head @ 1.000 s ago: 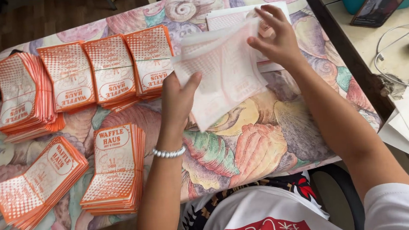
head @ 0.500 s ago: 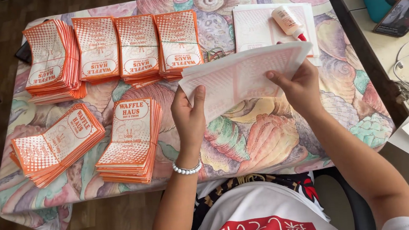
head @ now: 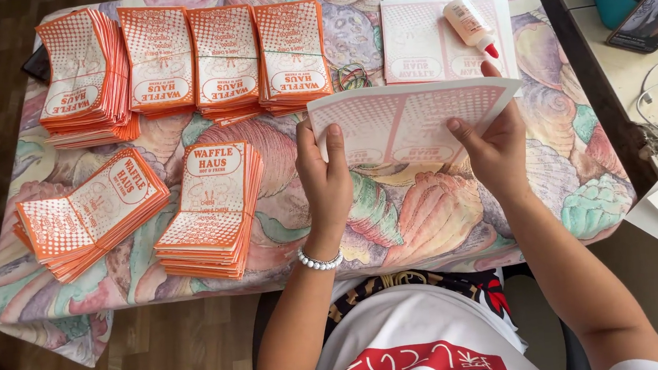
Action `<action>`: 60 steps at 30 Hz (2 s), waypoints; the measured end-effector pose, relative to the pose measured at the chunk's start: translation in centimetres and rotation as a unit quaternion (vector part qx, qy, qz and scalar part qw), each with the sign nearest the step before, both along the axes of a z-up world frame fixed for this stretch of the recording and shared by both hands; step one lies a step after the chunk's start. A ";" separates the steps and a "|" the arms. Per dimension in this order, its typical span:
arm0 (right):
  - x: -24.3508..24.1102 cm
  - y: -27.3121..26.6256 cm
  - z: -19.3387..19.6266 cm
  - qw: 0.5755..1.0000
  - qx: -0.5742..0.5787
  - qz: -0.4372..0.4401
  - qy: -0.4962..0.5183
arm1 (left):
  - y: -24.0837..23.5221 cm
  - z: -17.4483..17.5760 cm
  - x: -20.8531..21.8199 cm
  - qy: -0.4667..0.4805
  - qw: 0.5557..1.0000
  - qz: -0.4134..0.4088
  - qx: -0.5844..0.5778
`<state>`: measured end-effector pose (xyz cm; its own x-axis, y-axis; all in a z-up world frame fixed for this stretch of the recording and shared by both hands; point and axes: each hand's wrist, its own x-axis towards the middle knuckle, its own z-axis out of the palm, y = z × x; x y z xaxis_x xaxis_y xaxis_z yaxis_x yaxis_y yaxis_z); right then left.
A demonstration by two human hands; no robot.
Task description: Folding flat paper sheets into bags and organizing them into stacks on a table.
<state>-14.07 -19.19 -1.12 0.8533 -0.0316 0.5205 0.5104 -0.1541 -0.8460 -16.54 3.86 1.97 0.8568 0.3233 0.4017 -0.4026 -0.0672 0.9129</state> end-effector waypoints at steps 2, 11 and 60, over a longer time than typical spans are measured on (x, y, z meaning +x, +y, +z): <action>0.0 0.0 -0.3 1.000 0.007 0.001 0.001 | -0.1 -0.6 0.3 -0.003 1.000 0.005 0.004; 0.4 -0.5 -1.0 0.999 0.034 0.013 -0.027 | -0.6 -1.6 0.0 -0.020 0.999 0.034 0.008; 0.4 0.1 -1.7 0.999 0.023 -0.012 0.039 | -1.0 -7.7 1.5 0.010 0.999 0.032 0.013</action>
<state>-13.63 -19.11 -2.83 0.8898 -0.0748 0.4503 0.4395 -0.1258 -0.8894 -15.06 2.89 -5.73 0.8423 0.3675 0.3943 -0.3789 -0.1167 0.9181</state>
